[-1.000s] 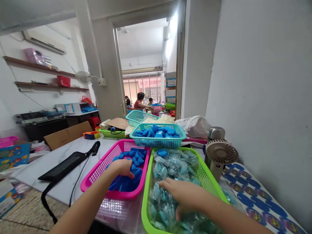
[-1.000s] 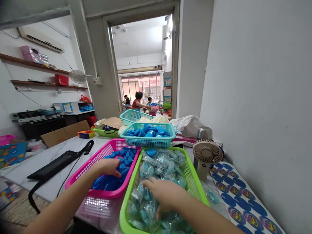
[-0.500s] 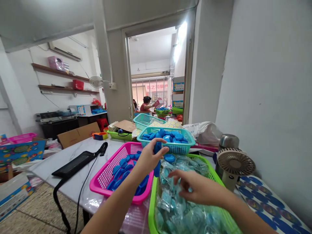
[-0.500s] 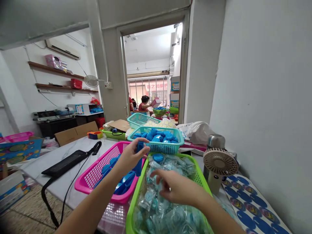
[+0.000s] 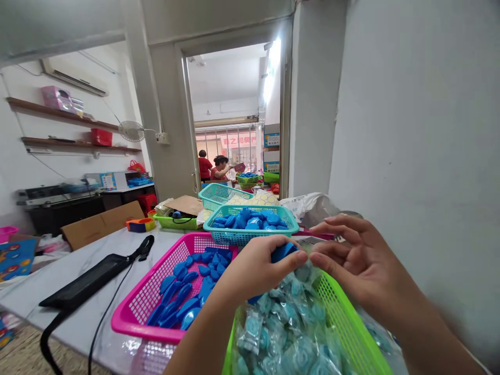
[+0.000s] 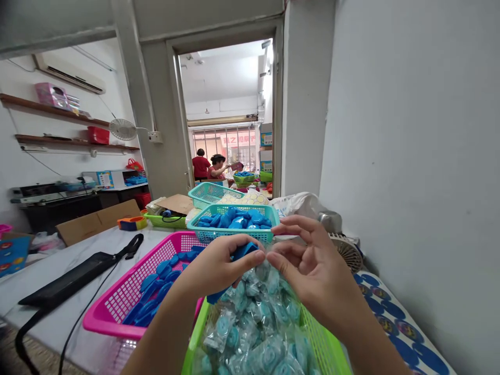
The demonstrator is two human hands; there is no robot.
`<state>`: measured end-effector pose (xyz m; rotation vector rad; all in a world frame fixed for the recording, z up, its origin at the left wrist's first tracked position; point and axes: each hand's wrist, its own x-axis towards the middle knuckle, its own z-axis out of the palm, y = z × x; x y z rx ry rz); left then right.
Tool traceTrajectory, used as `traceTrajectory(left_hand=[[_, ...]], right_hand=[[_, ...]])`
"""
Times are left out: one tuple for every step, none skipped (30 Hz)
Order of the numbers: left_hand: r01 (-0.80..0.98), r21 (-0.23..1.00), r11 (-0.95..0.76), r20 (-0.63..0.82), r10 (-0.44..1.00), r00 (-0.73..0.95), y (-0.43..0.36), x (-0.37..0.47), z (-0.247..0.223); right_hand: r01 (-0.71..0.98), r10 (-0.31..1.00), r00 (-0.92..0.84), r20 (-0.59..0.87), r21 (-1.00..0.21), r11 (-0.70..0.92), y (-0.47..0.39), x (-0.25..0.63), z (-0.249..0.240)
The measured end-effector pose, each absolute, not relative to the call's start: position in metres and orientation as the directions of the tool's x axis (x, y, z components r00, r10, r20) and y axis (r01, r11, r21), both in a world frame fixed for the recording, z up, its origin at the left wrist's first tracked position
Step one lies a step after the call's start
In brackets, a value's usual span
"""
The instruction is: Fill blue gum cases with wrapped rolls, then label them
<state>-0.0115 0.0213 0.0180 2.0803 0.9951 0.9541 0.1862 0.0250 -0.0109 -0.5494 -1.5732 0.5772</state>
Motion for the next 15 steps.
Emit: traceTrajectory(left_hand=[[0.384, 0.746, -0.545, 0.378, 0.82, 0.43, 0.019, -0.011, 0.015], [0.387, 0.718, -0.578, 0.43, 0.806, 0.408, 0.016, -0.01, 0.013], [0.38, 0.698, -0.608, 0.478, 0.79, 0.384, 0.014, -0.009, 0.01], [0.368, 0.685, -0.628, 0.517, 0.776, 0.362, 0.012, -0.008, 0.007], [0.356, 0.679, -0.642, 0.546, 0.766, 0.34, 0.011, -0.007, 0.005], [0.346, 0.674, -0.653, 0.573, 0.757, 0.313, 0.01, -0.006, 0.003], [0.34, 0.663, -0.667, 0.603, 0.745, 0.285, 0.01, -0.006, 0.002], [0.336, 0.644, -0.687, 0.638, 0.725, 0.26, 0.01, -0.006, 0.0], [0.33, 0.618, -0.713, 0.677, 0.697, 0.239, 0.01, -0.006, -0.001], [0.322, 0.591, -0.74, 0.714, 0.665, 0.219, 0.01, -0.005, -0.003], [0.314, 0.562, -0.765, 0.748, 0.632, 0.201, 0.01, -0.005, -0.004], [0.307, 0.532, -0.789, 0.779, 0.598, 0.188, 0.01, -0.004, -0.006], [0.301, 0.498, -0.813, 0.81, 0.561, 0.174, 0.01, -0.003, -0.008], [0.298, 0.462, -0.835, 0.838, 0.521, 0.161, 0.009, -0.002, -0.01], [0.296, 0.423, -0.856, 0.865, 0.479, 0.149, 0.008, -0.001, -0.013]], right_hand=[[0.014, 0.65, -0.071, 0.757, -0.651, 0.759, 0.023, 0.184, -0.011], [0.018, 0.65, -0.061, 0.757, -0.65, 0.759, 0.022, 0.183, -0.011], [0.022, 0.651, -0.044, 0.758, -0.65, 0.759, 0.02, 0.182, -0.011], [0.03, 0.652, -0.021, 0.758, -0.652, 0.758, 0.019, 0.182, -0.012], [0.049, 0.662, -0.004, 0.75, -0.661, 0.749, 0.019, 0.182, -0.012], [0.084, 0.678, -0.011, 0.735, -0.675, 0.733, 0.019, 0.183, -0.014], [0.132, 0.701, -0.039, 0.712, -0.691, 0.71, 0.019, 0.183, -0.015], [0.184, 0.727, -0.081, 0.682, -0.706, 0.684, 0.02, 0.184, -0.017], [0.228, 0.751, -0.116, 0.65, -0.719, 0.657, 0.021, 0.184, -0.019], [0.253, 0.773, -0.139, 0.619, -0.732, 0.632, 0.022, 0.184, -0.021], [0.248, 0.786, -0.141, 0.602, -0.747, 0.617, 0.022, 0.183, -0.024], [0.213, 0.792, -0.127, 0.597, -0.764, 0.61, 0.022, 0.182, -0.026], [0.158, 0.796, -0.107, 0.596, -0.78, 0.605, 0.022, 0.181, -0.027], [0.096, 0.8, -0.097, 0.592, -0.795, 0.599, 0.021, 0.179, -0.028], [0.032, 0.804, -0.098, 0.586, -0.806, 0.591, 0.02, 0.177, -0.028]])
